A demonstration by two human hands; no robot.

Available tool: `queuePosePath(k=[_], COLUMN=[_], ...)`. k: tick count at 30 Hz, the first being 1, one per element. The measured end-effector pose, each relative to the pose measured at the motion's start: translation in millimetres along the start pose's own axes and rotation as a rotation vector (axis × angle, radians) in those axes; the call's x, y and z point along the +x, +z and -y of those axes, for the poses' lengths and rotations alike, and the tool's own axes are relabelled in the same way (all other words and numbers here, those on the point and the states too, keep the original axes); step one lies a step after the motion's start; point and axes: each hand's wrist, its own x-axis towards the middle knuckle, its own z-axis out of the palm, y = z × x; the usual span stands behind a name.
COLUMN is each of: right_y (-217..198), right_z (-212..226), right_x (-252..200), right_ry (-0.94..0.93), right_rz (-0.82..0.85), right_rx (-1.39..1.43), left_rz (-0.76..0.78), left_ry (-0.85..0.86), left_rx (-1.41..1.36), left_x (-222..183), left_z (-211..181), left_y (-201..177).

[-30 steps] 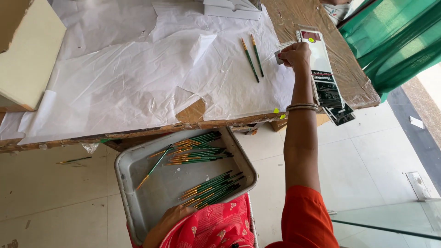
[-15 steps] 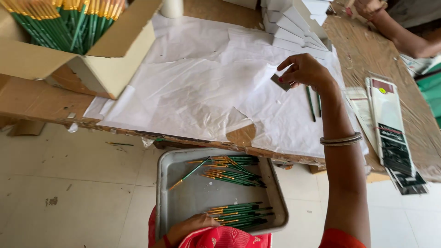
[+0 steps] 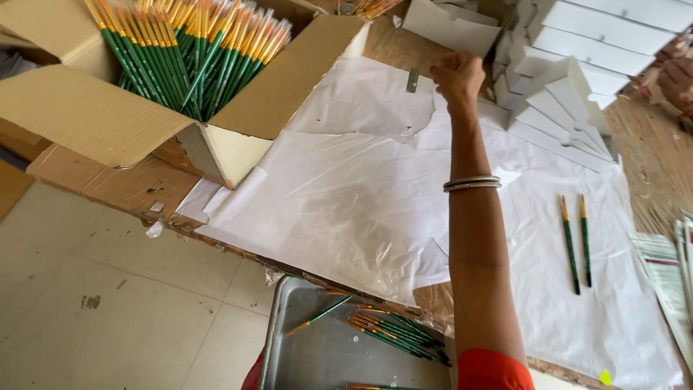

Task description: The person organizes several paintbrushes by hand, places a group of brushes into a plastic sleeve, and slides a cardboard insert into the sleeve.

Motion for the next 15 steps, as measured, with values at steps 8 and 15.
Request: queuePosePath(k=[8,15], right_y=[-63,-177], right_z=[68,193], right_x=[-52,-342], right_ry=[-0.592,-0.461], right_rz=[0.34,0.954], right_rx=[-0.243,-0.564], left_rz=[0.062,0.198], left_ry=[0.022,-0.059], left_rx=[0.0,-0.222], left_x=[2,-3], left_z=[36,-62], left_y=[2,-57])
